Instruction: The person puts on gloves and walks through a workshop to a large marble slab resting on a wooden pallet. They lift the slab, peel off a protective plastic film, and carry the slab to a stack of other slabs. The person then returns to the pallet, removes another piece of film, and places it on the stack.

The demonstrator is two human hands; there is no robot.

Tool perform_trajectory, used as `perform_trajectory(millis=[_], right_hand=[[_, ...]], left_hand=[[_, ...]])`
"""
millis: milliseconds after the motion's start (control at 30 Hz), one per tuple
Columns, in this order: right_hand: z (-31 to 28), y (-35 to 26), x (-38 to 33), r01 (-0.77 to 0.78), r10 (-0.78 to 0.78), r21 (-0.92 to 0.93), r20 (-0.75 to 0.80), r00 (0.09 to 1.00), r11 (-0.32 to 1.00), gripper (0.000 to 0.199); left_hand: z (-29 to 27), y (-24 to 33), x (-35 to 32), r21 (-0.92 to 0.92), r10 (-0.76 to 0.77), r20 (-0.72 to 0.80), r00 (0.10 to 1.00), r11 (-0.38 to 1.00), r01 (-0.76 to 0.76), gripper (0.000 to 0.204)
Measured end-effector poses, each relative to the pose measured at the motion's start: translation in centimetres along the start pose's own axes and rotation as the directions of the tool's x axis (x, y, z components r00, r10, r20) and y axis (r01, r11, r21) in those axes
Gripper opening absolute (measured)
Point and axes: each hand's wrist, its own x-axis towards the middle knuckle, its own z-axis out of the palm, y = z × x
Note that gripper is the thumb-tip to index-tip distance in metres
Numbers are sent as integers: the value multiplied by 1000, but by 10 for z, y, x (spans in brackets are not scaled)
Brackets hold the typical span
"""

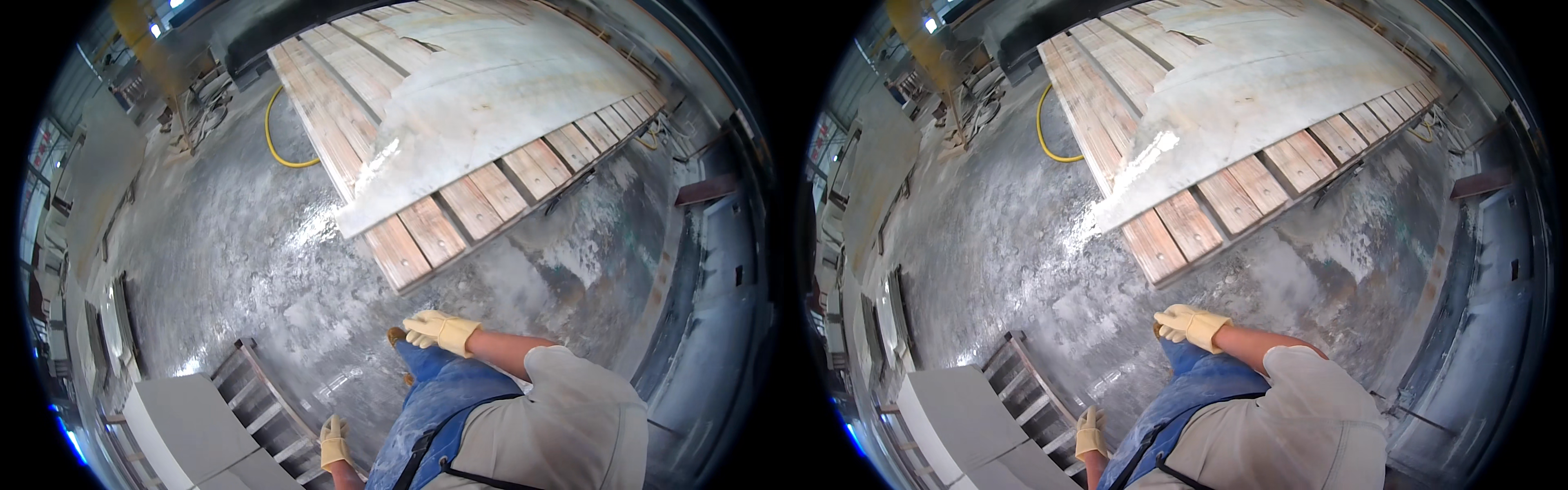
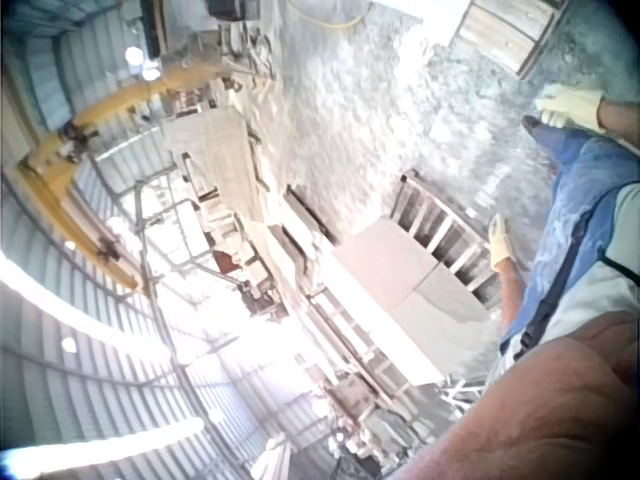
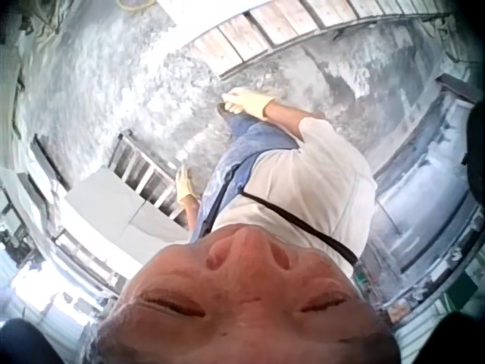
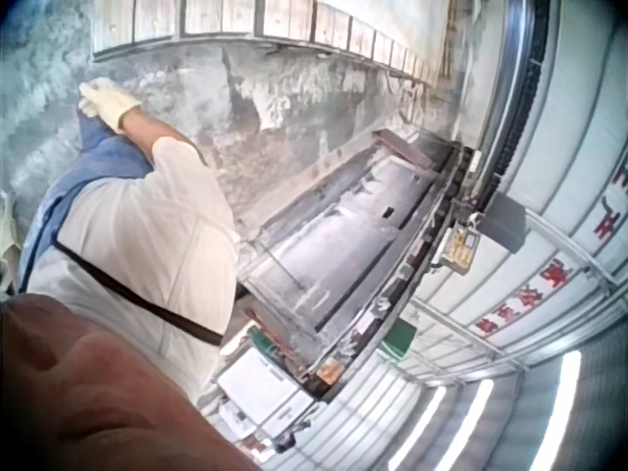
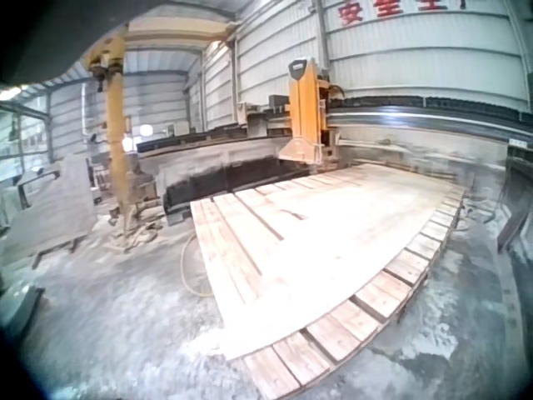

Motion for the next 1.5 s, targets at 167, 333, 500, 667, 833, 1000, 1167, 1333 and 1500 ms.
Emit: perform_trajectory(millis=[167, 333, 500, 667, 833, 1000, 1167, 1333, 1500], right_hand=[[10, -19, 54, 56, -68, 98, 125, 990, 994, 43], [48, -106, 72, 150, -150, -16, -2, 989, 988, 54], [52, -155, 115, 152, -148, -132, 39, 988, 980, 55], [54, -183, 151, 115, -115, 0, -17, 993, 993, 54], [44, -225, 204, 124, -138, -120, -117, 984, 985, 53], [48, -268, 295, 157, -173, -103, -175, 969, 982, 50], [48, -316, 397, 171, -165, -1, -266, 950, 985, 49], [49, -362, 478, 181, -159, 21, -385, 909, 983, 50], [33, -426, 536, 210, -159, 92, -388, 908, 973, 49]], left_hand=[[-2, 20, 61, 176, -17, 213, 977, 984, -22, 63], [-17, 77, 87, 425, -109, 211, 971, 905, 9, 59], [-23, 136, 135, 505, -141, 228, 963, 863, 7, 59], [-11, 199, 206, 539, -170, 250, 953, 842, 8, 58], [7, 259, 295, 575, -194, 292, 936, 818, -10, 57], [17, 330, 395, 613, -204, 356, 912, 788, -63, 57], [21, 430, 508, 625, -170, 445, 879, 762, -169, 56], [29, 555, 590, 560, 74, 620, 781, 655, -507, 56], [62, 627, 690, 311, -65, 416, 907, 948, -74, 60]])
